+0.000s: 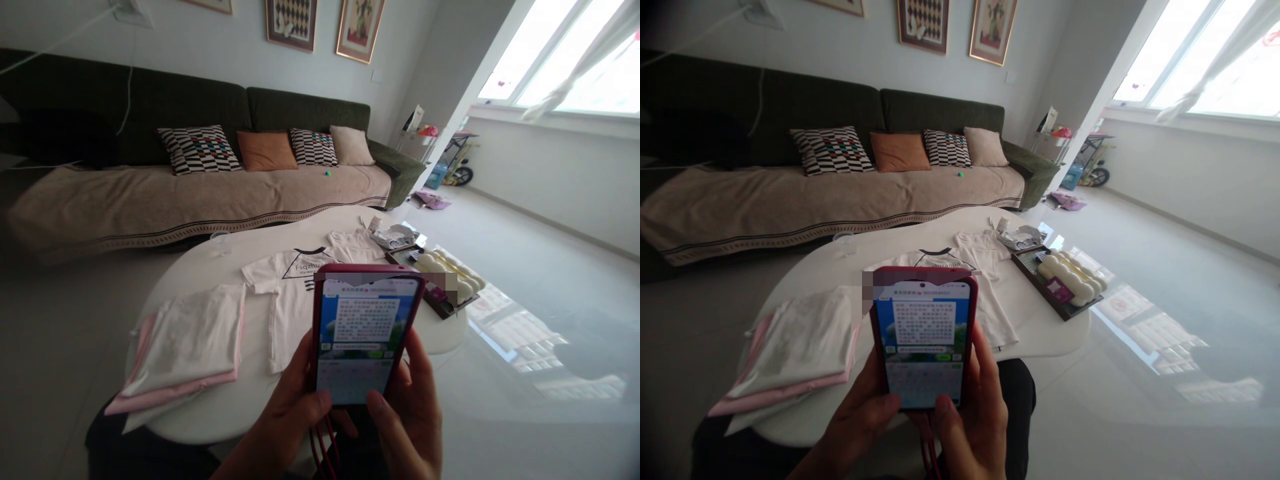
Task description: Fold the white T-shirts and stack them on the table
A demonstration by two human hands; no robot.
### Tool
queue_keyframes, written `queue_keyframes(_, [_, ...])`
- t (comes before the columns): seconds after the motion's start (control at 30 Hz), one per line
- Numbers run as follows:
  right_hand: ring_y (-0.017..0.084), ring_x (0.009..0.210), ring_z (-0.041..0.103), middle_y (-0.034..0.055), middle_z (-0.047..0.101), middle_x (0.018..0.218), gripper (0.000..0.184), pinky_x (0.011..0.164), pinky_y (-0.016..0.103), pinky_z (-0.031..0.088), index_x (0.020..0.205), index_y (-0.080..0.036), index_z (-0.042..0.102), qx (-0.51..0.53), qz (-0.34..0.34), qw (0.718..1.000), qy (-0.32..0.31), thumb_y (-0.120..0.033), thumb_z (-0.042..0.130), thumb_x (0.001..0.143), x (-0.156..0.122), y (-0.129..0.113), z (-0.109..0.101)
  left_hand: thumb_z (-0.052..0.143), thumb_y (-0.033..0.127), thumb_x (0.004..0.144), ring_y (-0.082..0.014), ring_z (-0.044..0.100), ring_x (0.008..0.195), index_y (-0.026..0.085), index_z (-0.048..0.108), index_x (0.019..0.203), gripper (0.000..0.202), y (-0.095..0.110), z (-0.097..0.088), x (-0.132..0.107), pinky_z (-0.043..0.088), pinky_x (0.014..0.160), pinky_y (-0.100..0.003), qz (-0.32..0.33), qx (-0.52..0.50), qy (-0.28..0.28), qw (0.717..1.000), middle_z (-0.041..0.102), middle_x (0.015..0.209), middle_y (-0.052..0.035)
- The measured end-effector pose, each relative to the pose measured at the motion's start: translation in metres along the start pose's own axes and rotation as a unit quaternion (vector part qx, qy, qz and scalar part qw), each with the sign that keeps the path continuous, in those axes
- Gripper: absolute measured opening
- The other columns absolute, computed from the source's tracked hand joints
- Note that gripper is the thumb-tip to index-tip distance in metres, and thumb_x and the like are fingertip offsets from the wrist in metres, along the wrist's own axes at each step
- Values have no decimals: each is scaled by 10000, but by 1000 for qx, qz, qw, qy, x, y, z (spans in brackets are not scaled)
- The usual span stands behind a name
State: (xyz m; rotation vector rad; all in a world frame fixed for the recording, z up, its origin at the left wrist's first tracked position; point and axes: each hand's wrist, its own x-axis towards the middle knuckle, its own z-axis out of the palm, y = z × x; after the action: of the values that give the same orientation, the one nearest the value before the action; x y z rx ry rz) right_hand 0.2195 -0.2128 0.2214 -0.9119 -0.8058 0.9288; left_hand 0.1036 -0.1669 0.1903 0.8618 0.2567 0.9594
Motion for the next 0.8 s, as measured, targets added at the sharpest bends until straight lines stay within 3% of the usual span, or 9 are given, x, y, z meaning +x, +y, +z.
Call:
queue_keyframes(0.2, [203,1088,608,-6,627,1211,516,860,314,528,1317,-436,431,-6,1,1000,-1,-275,607,860,0,-2,3,588,260,847,-237,655,931,390,437,1343,535,1,2,1,565,628,-256,17,-10,-8,1000,592,1261,-49])
queue_keyframes(0.37, [205,1041,628,12,617,1220,543,784,310,552,1330,-430,404,-19,-18,1000,2,-257,605,857,0,4,4,598,266,842,-234,653,949,405,428,1344,548,2,2,0,564,707,-284,9,-9,-11,1000,581,1280,-36])
queue_keyframes(0.53, [188,1071,605,-1,600,1224,670,838,304,528,1337,-452,373,-71,-40,995,55,-201,677,795,0,12,5,640,246,808,-277,594,1077,371,406,1366,618,2,1,-2,553,759,-306,3,20,-1,1000,559,1306,-48])
queue_keyframes(0.67, [221,1030,636,40,606,1231,584,739,306,560,1346,-414,386,-31,-37,998,28,-259,627,837,0,7,9,592,267,844,-256,639,979,375,387,1375,580,2,1,-3,553,648,-268,-11,23,10,1000,574,1280,-59])
queue_keyframes(0.8, [216,995,657,43,622,1219,535,711,297,569,1331,-408,412,-27,-39,998,32,-238,598,859,0,4,12,635,298,823,-221,652,905,391,375,1372,615,4,2,-1,552,655,-260,16,35,-8,999,564,1285,-60])
